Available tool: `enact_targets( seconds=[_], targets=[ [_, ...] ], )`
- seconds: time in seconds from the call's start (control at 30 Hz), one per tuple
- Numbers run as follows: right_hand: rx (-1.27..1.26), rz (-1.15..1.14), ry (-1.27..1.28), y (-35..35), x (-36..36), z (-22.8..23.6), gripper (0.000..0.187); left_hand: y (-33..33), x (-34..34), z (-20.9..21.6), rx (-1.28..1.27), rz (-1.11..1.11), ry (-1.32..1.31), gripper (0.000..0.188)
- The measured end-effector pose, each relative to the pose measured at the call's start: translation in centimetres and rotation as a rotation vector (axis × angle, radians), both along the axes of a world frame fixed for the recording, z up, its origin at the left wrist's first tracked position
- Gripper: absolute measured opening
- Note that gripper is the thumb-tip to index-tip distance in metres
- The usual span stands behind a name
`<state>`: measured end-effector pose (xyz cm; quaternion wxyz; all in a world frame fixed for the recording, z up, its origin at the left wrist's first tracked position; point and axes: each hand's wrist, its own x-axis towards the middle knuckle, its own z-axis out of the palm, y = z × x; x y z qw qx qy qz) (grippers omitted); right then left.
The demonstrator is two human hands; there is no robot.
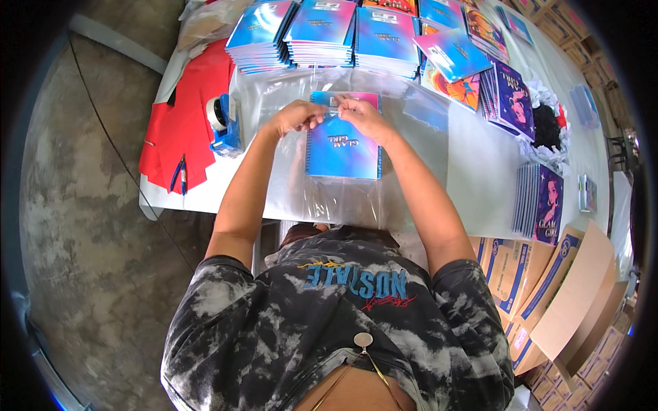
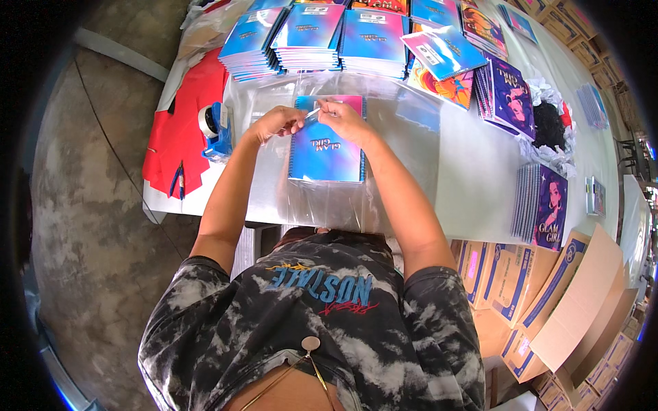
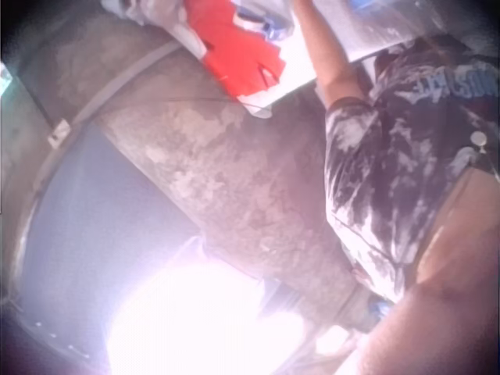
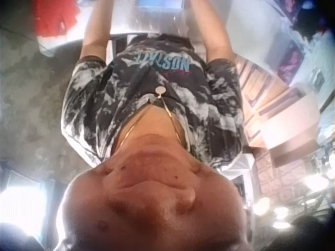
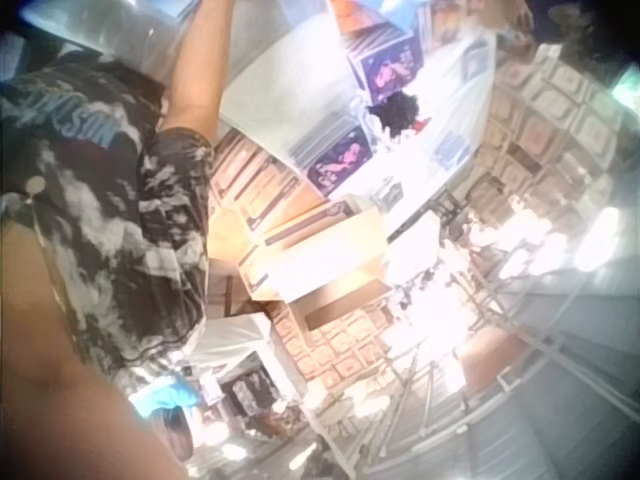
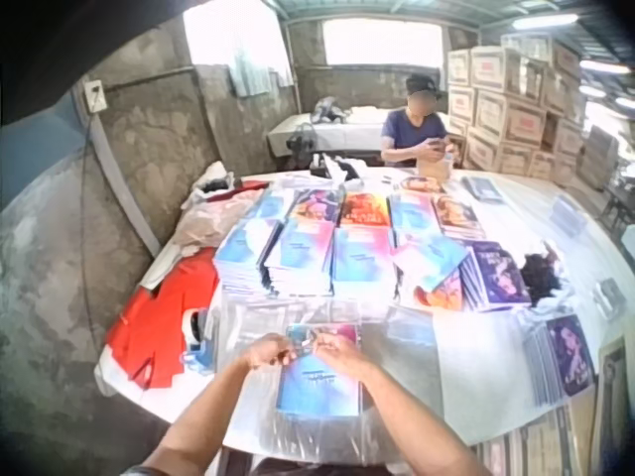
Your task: The person places spiral-bound notebooks into clear plastic sleeves and seals them with tape. They repeatedly pick up notebooks, insert them into sleeves, and apply tape to close the packages, stacking the finished units on the table.
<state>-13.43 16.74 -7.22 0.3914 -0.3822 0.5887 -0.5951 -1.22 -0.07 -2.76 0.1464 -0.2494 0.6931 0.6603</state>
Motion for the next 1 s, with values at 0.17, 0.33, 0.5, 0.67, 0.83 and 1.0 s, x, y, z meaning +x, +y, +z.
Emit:
enact_targets(
  seconds=[0.17,0.33,0.5,0.67,0.83,1.0],
  targets=[
    [0.082,-0.119,0.373,-0.2,1.0,-1.1,0.035,0.9,-0.6,0.8,-0.679,-0.178,-0.116,0.04],
    [0.114,-0.165,0.369,0.3,1.9,0.2,0.058,1.9,-1.3,3.1,-1.109,-0.331,-0.461,0.057],
    [0.115,-0.215,0.445,0.4,2.3,0.4,0.068,-0.8,-0.3,3.6,-1.168,-0.341,-0.508,0.092],
    [0.196,-0.126,0.854,0.0,3.3,0.9,0.076,3.2,-1.4,-1.0,-1.072,0.139,-0.238,0.13],
    [0.118,-0.306,0.781,1.2,2.4,1.1,0.091,1.2,-1.4,-5.3,-1.001,0.57,0.139,0.109],
    [0.643,-0.506,0.322,5.0,1.0,-2.8,0.091,3.2,1.8,-7.1,-0.77,0.365,-0.088,0.085]
  ],
)
